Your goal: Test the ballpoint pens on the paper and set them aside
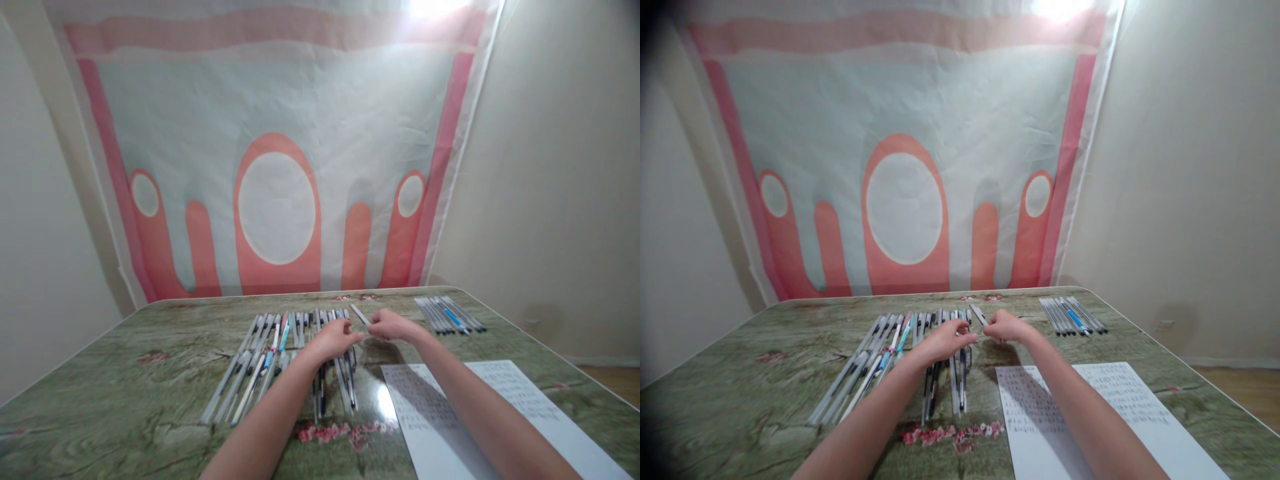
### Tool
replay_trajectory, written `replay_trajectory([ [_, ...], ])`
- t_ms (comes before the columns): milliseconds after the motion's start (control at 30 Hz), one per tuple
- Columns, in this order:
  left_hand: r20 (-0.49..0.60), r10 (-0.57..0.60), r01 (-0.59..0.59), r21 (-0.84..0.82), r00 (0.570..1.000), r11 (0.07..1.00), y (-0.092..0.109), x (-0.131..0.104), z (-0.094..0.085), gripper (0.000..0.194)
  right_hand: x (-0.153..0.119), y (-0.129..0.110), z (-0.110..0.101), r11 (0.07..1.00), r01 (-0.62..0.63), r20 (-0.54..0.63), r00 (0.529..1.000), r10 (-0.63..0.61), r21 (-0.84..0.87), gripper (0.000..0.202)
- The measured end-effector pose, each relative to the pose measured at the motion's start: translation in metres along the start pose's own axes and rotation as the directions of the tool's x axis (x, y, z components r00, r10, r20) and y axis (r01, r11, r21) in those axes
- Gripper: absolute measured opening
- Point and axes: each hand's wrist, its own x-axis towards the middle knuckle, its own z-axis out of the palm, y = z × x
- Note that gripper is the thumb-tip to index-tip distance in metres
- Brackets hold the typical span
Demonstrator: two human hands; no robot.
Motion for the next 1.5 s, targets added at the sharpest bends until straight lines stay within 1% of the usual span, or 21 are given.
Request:
replay_trajectory([
  [33, -0.011, -0.031, 0.030, -0.120, 0.999, 0.992, 0.002, 0.000, 0.001, 0.056, -0.003, -0.006, -0.002, 0.995, 0.040, 0.033, 0.999, -0.043, 0.087, 0.014],
  [67, 0.009, -0.058, 0.059, -0.246, 0.998, 0.968, 0.004, 0.000, 0.002, 0.058, -0.006, -0.012, -0.004, 0.984, 0.080, 0.059, 0.994, -0.091, 0.162, 0.013],
  [133, 0.091, -0.081, 0.113, -0.460, 0.993, 0.881, 0.008, 0.000, 0.003, 0.054, -0.012, -0.023, -0.006, 0.955, 0.136, 0.093, 0.982, -0.165, 0.263, 0.012],
  [167, 0.122, -0.083, 0.136, -0.535, 0.989, 0.834, 0.009, 0.000, 0.003, 0.051, -0.014, -0.027, -0.006, 0.943, 0.155, 0.103, 0.976, -0.192, 0.294, 0.012],
  [200, 0.132, -0.090, 0.151, -0.591, 0.987, 0.792, 0.010, 0.001, 0.003, 0.048, -0.016, -0.031, -0.007, 0.933, 0.169, 0.111, 0.971, -0.214, 0.317, 0.011],
  [300, 0.092, -0.146, 0.168, -0.703, 0.985, 0.691, 0.008, 0.003, 0.004, 0.041, -0.019, -0.036, -0.006, 0.911, 0.199, 0.111, 0.961, -0.254, 0.362, 0.010],
  [467, 0.082, -0.198, 0.171, -0.857, 0.977, 0.485, -0.001, 0.013, 0.006, 0.025, -0.019, -0.035, -0.004, 0.920, 0.182, 0.128, 0.963, -0.238, 0.347, 0.005],
  [500, 0.059, -0.221, 0.153, -0.885, 0.974, 0.440, -0.003, 0.015, 0.005, 0.022, -0.019, -0.035, -0.004, 0.925, 0.178, 0.148, 0.960, -0.238, 0.335, 0.005],
  [567, -0.035, -0.290, 0.074, -0.932, 0.956, 0.355, -0.006, 0.020, 0.001, 0.016, -0.020, -0.034, -0.005, 0.936, 0.173, 0.202, 0.949, -0.242, 0.308, 0.004],
  [667, -0.204, -0.386, -0.109, -0.961, 0.899, 0.253, -0.012, 0.027, -0.012, 0.009, -0.023, -0.032, -0.009, 0.946, 0.177, 0.257, 0.934, -0.249, 0.273, 0.004],
  [733, -0.290, -0.435, -0.220, -0.954, 0.852, 0.205, -0.016, 0.029, -0.023, 0.008, -0.025, -0.030, -0.013, 0.946, 0.188, 0.281, 0.923, -0.262, 0.263, 0.005],
  [800, -0.349, -0.492, -0.296, -0.937, 0.798, 0.185, -0.021, 0.030, -0.032, 0.008, -0.027, -0.027, -0.018, 0.943, 0.193, 0.291, 0.917, -0.272, 0.271, 0.006],
  [833, -0.366, -0.519, -0.315, -0.930, 0.773, 0.188, -0.023, 0.031, -0.035, 0.008, -0.027, -0.025, -0.020, 0.938, 0.198, 0.274, 0.921, -0.277, 0.284, 0.006],
  [867, -0.374, -0.540, -0.320, -0.927, 0.754, 0.195, -0.025, 0.031, -0.037, 0.008, -0.027, -0.024, -0.022, 0.931, 0.203, 0.240, 0.929, -0.281, 0.303, 0.007],
  [933, -0.368, -0.564, -0.307, -0.930, 0.739, 0.204, -0.028, 0.031, -0.039, 0.008, -0.025, -0.021, -0.025, 0.912, 0.213, 0.156, 0.947, -0.281, 0.351, 0.010],
  [1000, -0.348, -0.572, -0.290, -0.937, 0.743, 0.193, -0.029, 0.032, -0.037, 0.008, -0.024, -0.019, -0.026, 0.897, 0.208, 0.106, 0.957, -0.269, 0.391, 0.015],
  [1100, -0.323, -0.563, -0.277, -0.946, 0.761, 0.169, -0.030, 0.034, -0.033, 0.007, -0.023, -0.016, -0.027, 0.892, 0.191, 0.104, 0.962, -0.253, 0.409, 0.020],
  [1200, -0.324, -0.555, -0.271, -0.946, 0.767, 0.177, -0.031, 0.036, -0.029, 0.007, -0.024, -0.017, -0.027, 0.889, 0.194, 0.103, 0.961, -0.257, 0.414, 0.021],
  [1267, -0.338, -0.545, -0.269, -0.941, 0.767, 0.205, -0.033, 0.037, -0.027, 0.006, -0.025, -0.019, -0.028, 0.887, 0.200, 0.099, 0.960, -0.262, 0.415, 0.021],
  [1367, -0.368, -0.516, -0.258, -0.927, 0.774, 0.273, -0.033, 0.037, -0.025, 0.005, -0.026, -0.021, -0.028, 0.886, 0.208, 0.099, 0.958, -0.270, 0.414, 0.022],
  [1500, -0.364, -0.467, -0.220, -0.916, 0.806, 0.335, -0.029, 0.034, -0.023, 0.006, -0.025, -0.020, -0.029, 0.886, 0.206, 0.100, 0.958, -0.269, 0.416, 0.024],
])
